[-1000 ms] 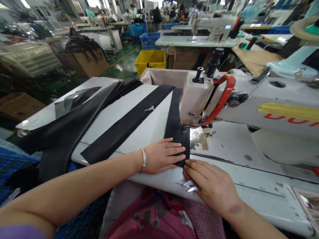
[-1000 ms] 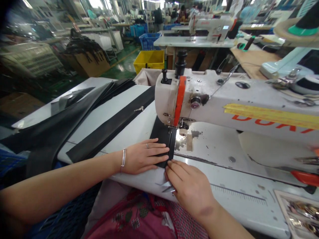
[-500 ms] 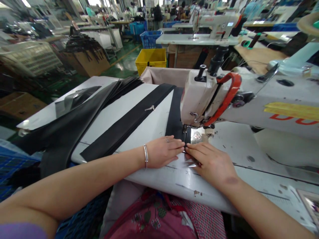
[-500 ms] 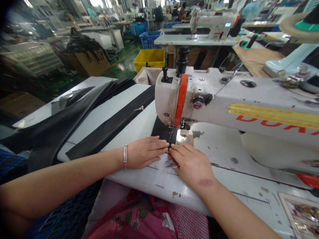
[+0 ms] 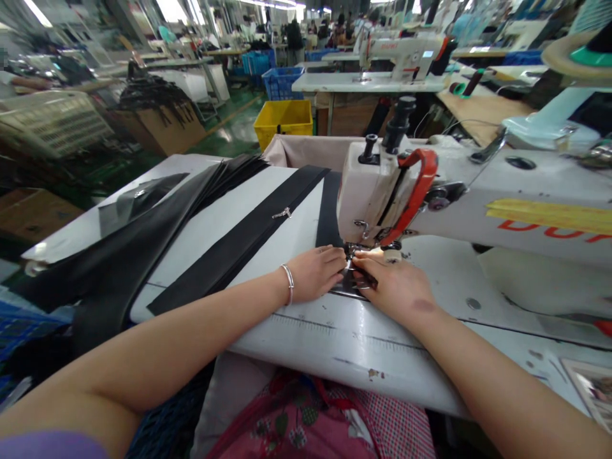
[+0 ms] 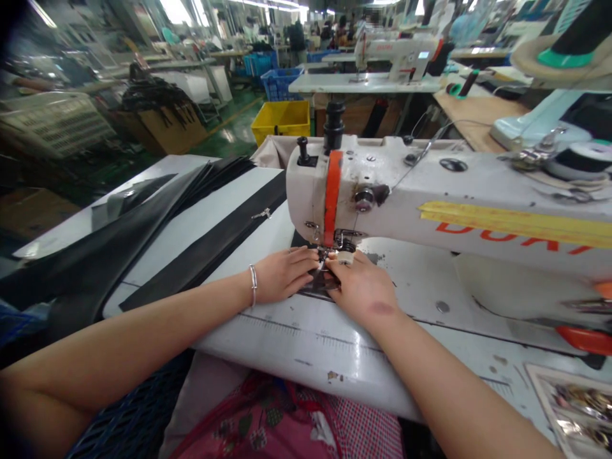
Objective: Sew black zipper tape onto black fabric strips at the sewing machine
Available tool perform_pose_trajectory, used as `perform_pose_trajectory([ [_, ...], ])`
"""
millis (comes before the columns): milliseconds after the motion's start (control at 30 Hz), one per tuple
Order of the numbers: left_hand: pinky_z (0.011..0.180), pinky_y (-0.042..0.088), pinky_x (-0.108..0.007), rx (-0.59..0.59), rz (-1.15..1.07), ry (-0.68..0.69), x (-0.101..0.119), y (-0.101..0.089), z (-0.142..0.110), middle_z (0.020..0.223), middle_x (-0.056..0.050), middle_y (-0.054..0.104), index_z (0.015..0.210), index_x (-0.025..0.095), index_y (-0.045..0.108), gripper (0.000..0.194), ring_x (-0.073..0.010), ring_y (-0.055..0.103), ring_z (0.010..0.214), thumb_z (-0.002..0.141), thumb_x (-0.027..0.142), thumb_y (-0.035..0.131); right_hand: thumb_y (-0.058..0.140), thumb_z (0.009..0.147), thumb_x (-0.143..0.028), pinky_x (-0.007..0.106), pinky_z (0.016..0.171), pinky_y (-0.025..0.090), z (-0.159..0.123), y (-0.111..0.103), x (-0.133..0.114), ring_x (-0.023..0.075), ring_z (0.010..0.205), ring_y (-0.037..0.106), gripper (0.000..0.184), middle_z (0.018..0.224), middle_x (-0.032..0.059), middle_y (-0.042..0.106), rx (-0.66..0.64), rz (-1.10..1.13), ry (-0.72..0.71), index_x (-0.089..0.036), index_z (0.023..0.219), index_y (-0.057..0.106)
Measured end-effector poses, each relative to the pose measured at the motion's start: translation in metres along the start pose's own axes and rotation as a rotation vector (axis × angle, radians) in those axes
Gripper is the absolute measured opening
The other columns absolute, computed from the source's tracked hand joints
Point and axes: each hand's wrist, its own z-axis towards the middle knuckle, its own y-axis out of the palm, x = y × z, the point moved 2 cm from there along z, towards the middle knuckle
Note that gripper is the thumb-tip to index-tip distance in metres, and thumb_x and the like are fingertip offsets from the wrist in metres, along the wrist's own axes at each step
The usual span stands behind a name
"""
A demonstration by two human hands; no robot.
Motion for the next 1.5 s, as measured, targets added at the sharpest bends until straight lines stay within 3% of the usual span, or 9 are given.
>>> perform_pose_trajectory([
  [533,0.111,0.039,-0.044,0.101,0.014,-0.014,-0.001,-0.001,-0.008,0.127,-0.013,0.056,0.118,0.011,0.053,0.027,-0.0224,0.047,0.125,0.094,0.018,0.042,0.051,0.087,-0.027,0.034,0.078,0.048,-0.004,-0.010,-0.013,0.0248,0.108,0.051,0.034,0.104,0.0067,0.067,0.045,0.013,0.037,-0.022,0.119,0.058],
  [867,0.115,0.026,-0.048,-0.047,0.020,-0.137,-0.006,0.001,-0.013,0.142,-0.014,0.046,0.131,0.014,0.047,0.038,-0.0230,0.038,0.135,0.095,0.023,0.040,0.053,0.085,-0.026,0.034,0.079,0.049,-0.001,-0.016,-0.011,0.0251,0.110,0.051,0.039,0.106,0.0066,0.066,0.050,0.045,0.064,-0.023,0.124,0.055],
  [967,0.114,0.025,-0.049,-0.126,0.005,-0.331,-0.037,-0.011,-0.044,0.148,-0.010,0.038,0.145,0.021,0.031,0.051,-0.0245,0.033,0.138,0.096,0.036,0.039,0.053,0.085,-0.025,0.033,0.086,0.048,-0.018,-0.023,-0.008,0.0211,0.111,0.052,0.035,0.114,0.0032,0.065,0.045,0.088,0.039,-0.026,0.120,0.059],
  [1067,0.102,0.033,-0.060,-0.098,0.230,-0.755,-0.057,-0.031,-0.089,0.143,-0.022,0.039,0.144,0.011,0.035,0.060,-0.0407,0.035,0.134,0.094,0.044,0.039,0.049,0.087,-0.021,0.034,0.099,0.043,-0.044,-0.021,-0.031,0.0194,0.120,0.048,0.036,0.126,0.0026,0.060,0.046,0.156,0.016,-0.024,0.121,0.060],
  [1133,0.091,0.042,-0.056,-0.109,0.303,-0.841,-0.048,-0.041,-0.105,0.127,-0.027,0.052,0.135,0.006,0.047,0.059,-0.0424,0.050,0.118,0.094,0.047,0.039,0.047,0.088,-0.020,0.034,0.105,0.038,-0.058,-0.015,-0.063,0.0191,0.124,0.045,0.039,0.132,0.0024,0.056,0.048,0.239,-0.047,-0.023,0.126,0.057],
  [1200,0.088,0.046,-0.046,-0.145,0.269,-0.747,-0.027,-0.044,-0.103,0.112,-0.018,0.062,0.127,0.014,0.057,0.053,-0.0321,0.060,0.104,0.095,0.051,0.035,0.049,0.087,-0.022,0.034,0.107,0.037,-0.067,-0.008,-0.098,0.0196,0.128,0.042,0.047,0.140,0.0025,0.050,0.033,0.327,-0.156,-0.021,0.134,0.050],
  [1300,0.099,0.040,-0.038,-0.162,0.221,-0.595,0.010,-0.042,-0.086,0.131,-0.010,0.054,0.133,0.027,0.051,0.052,-0.0252,0.054,0.116,0.092,0.058,0.040,0.051,0.087,-0.023,0.035,0.101,0.044,-0.073,-0.006,-0.127,0.0227,0.127,0.044,0.052,0.139,0.0058,0.050,-0.012,0.314,-0.222,-0.016,0.138,0.046],
  [1400,0.099,0.039,-0.044,-0.157,0.227,-0.564,0.039,-0.041,-0.081,0.133,-0.018,0.050,0.136,0.015,0.046,0.066,-0.0305,0.051,0.118,0.089,0.061,0.043,0.044,0.089,-0.017,0.038,0.088,0.052,-0.077,-0.012,-0.108,0.0252,0.114,0.055,0.041,0.124,0.0078,0.063,-0.037,0.115,-0.095,-0.017,0.128,0.056],
  [1500,0.091,0.044,-0.038,-0.176,0.200,-0.491,0.061,-0.039,-0.091,0.118,-0.013,0.060,0.133,0.017,0.049,0.061,-0.0245,0.057,0.104,0.091,0.061,0.039,0.040,0.091,-0.021,0.043,0.079,0.054,-0.084,-0.013,-0.072,0.0267,0.097,0.063,0.035,0.107,0.0111,0.069,0.021,-0.082,0.066,-0.017,0.117,0.063],
])
